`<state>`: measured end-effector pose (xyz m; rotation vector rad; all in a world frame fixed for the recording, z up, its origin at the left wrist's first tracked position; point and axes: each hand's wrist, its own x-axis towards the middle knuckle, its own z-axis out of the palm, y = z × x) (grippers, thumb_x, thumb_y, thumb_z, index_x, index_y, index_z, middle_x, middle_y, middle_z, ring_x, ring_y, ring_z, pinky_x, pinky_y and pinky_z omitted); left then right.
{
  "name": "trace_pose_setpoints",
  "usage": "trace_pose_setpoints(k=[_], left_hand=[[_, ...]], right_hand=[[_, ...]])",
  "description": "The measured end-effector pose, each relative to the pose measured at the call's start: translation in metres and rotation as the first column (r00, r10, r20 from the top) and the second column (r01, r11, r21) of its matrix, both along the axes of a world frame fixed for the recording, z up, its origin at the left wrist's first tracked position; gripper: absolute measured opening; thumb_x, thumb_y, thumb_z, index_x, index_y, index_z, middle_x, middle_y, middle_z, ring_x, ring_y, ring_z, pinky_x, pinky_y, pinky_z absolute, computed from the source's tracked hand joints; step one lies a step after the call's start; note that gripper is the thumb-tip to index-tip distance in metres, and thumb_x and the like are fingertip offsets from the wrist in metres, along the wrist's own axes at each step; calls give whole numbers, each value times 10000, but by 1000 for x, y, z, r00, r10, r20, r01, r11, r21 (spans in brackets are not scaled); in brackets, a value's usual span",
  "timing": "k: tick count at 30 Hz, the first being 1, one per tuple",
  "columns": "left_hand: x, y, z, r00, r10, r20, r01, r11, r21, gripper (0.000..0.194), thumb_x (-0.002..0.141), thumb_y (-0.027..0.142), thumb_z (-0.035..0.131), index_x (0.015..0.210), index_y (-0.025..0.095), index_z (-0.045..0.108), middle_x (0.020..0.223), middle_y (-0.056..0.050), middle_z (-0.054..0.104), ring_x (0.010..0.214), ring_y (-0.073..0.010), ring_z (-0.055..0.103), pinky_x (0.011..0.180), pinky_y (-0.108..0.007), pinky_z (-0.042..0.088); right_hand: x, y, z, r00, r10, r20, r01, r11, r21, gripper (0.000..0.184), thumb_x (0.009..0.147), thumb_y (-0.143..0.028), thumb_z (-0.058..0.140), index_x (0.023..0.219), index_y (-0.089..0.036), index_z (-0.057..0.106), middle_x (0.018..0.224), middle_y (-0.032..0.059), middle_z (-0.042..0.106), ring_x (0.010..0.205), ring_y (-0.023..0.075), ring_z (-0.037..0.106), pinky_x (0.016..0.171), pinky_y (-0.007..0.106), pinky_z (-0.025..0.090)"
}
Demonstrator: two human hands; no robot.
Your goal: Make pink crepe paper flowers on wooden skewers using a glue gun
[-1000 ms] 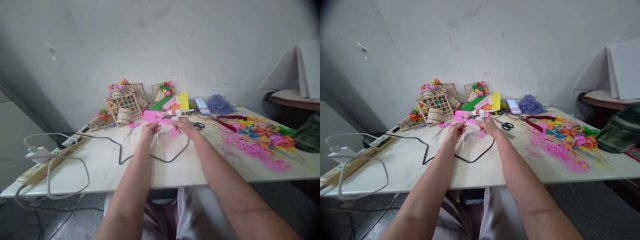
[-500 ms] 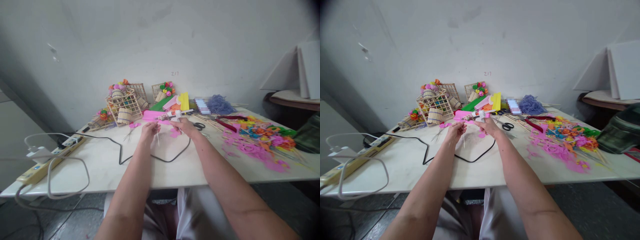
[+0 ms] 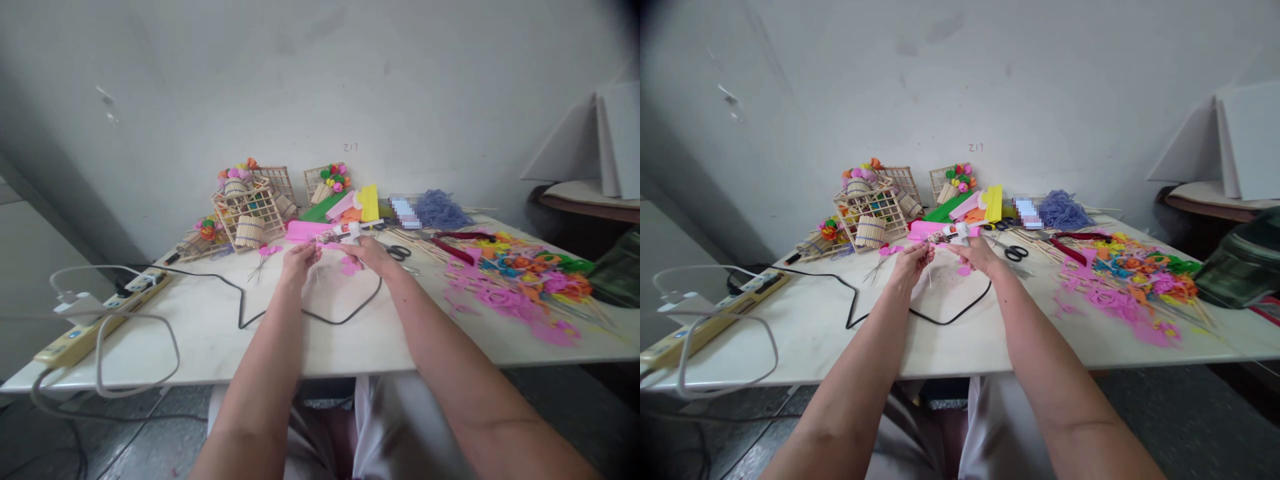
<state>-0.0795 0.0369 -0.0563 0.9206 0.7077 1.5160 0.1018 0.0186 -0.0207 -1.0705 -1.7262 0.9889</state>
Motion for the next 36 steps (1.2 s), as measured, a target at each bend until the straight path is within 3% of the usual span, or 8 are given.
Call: trace_pose_setpoints(k=[36], left_hand=[[1,2,0,999,35,24,-35,999,19,139,586,108,691,693,64,616,653,-61,627,584,-106,599,653,-247,492]], right_hand=[[2,5,-2,998,-68,-8,68,998,-12,356,657,-436,600,496,-155,454,397,-25,445,322,67,396,325,199,317]])
